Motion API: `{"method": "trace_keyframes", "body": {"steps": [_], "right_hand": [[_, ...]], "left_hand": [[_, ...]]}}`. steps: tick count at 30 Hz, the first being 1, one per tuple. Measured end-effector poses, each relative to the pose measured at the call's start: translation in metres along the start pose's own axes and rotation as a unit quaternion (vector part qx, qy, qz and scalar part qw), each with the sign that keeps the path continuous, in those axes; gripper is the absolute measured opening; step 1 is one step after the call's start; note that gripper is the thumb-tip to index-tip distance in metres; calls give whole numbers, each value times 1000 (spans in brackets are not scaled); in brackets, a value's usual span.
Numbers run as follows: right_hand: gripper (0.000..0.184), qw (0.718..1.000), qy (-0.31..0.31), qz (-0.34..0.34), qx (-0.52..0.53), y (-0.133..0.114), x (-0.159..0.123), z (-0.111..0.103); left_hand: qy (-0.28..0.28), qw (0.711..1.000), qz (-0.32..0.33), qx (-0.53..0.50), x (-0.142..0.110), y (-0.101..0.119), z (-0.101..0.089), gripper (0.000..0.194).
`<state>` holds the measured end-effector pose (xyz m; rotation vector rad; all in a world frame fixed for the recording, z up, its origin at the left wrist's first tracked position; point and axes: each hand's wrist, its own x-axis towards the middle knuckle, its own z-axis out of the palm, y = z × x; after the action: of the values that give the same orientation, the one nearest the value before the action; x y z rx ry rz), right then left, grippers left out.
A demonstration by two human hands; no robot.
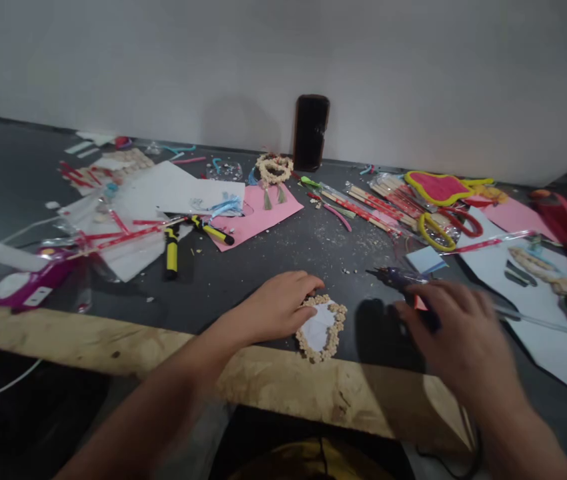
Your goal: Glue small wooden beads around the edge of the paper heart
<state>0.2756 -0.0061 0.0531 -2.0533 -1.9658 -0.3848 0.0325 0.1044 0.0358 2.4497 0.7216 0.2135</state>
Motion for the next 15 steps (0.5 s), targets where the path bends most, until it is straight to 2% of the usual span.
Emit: {"method": "trace_keyframes", "body": {"steps": [1,3,6,15], "right_hand": [[31,998,-2,-28,55,-11,1,6],[22,988,-50,-58,133,-31,5,18],[14,984,-71,-64,151,-51,11,31],[9,981,-105,-50,153,-56,19,39]], "left_hand": [[9,1000,7,10,1,-1,2,32],[21,999,12,24,2,-1,6,31],[30,999,5,43,4,0,10,31],[43,997,-4,61,6,2,13,29]]}}
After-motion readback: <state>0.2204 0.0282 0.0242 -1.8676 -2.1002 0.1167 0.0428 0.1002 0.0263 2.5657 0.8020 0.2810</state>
